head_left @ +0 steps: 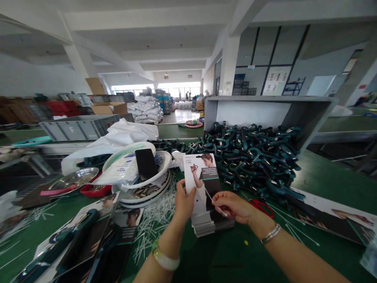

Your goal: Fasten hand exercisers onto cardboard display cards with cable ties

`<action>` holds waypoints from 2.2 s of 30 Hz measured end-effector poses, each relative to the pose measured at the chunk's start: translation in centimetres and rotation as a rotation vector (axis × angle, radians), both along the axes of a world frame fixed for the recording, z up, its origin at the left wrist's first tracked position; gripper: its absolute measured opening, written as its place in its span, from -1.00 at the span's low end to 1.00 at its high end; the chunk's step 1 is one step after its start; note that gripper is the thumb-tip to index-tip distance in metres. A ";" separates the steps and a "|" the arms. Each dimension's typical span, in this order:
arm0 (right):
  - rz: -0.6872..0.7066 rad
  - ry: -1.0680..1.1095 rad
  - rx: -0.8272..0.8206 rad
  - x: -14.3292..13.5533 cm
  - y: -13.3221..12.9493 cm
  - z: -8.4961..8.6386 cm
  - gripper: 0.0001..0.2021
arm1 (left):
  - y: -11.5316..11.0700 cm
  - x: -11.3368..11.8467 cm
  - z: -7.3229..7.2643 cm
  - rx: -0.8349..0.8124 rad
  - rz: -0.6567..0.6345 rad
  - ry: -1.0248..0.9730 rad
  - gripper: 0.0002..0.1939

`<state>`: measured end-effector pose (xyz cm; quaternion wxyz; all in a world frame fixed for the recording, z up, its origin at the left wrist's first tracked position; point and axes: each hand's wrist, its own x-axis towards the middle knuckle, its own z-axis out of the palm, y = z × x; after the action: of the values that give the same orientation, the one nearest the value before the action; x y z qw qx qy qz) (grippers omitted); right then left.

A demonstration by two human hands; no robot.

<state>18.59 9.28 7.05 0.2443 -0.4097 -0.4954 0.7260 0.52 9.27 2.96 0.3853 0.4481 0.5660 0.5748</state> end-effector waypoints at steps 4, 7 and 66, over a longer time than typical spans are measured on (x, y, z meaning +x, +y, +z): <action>-0.014 0.050 -0.031 0.2 -0.8 0.4 -0.77 | -0.3 0.6 -0.1 0.050 0.036 -0.093 -0.55; -0.035 0.087 -0.048 0.3 -1.4 0.5 -0.79 | -0.5 0.6 0.1 0.091 0.052 -0.124 -0.56; -0.305 -0.035 0.035 -1.3 -3.8 0.2 -0.60 | -4.6 3.9 2.4 -0.076 -0.193 -0.566 -0.55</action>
<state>17.25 5.46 7.30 0.3501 -0.4887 -0.4442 0.6643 4.40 4.70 5.41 0.5971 0.3070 0.4121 0.6160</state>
